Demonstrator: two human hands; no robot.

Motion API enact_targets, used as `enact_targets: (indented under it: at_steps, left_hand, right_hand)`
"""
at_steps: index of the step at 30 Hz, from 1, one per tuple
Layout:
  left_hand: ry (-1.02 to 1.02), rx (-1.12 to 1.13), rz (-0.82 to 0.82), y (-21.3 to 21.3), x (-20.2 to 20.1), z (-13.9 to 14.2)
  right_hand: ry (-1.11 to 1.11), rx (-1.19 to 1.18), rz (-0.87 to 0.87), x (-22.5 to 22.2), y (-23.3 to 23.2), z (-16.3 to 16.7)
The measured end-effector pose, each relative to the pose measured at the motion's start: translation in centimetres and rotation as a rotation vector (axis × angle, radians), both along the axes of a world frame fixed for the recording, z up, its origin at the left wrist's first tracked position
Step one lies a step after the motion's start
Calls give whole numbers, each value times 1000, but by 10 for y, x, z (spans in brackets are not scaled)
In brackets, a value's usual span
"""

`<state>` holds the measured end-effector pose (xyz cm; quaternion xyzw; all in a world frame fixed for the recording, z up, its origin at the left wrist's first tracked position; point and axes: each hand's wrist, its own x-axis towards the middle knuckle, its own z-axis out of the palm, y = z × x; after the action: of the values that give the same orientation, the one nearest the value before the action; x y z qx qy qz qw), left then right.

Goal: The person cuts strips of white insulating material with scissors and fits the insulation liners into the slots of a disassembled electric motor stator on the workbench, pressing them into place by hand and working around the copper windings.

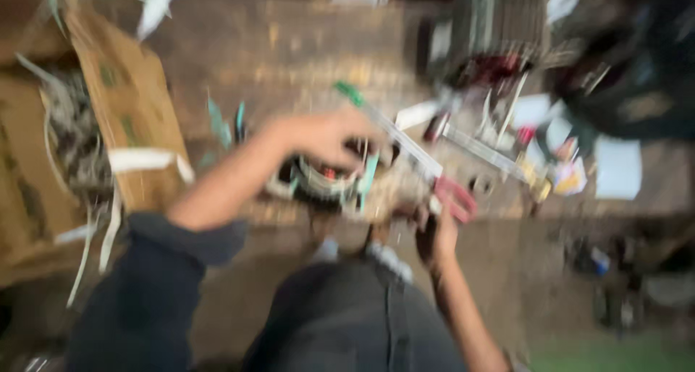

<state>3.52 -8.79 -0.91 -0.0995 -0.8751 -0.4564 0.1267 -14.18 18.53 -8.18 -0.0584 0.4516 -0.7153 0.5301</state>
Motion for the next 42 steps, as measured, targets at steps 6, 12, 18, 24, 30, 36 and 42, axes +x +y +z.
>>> enact_targets:
  at_steps: [6,12,18,24,30,36,42]
  left_hand:
    - [-117,-95,232,11,-5,-16]
    - [-75,-190,129,11,-6,-2]
    - [-285,-219,182,19,5,10]
    - [-76,-54,284,26,12,-3]
    - [-256,-127,396,28,2,0]
    - [-306,-234,419,34,-6,8]
    - [-248,-190,462,33,-2,11]
  right_hand:
    - [44,115,68,2,11,-14]
    - [67,180,24,-3,26,-18]
    - [151,208,-82,-26,38,-17]
    - [196,207,-119,-42,51,-8]
    - [193,301,-153,-43,49,-8]
    - [183,305,-208,-47,50,-3]
    - [240,227,-218,-57,59,6]
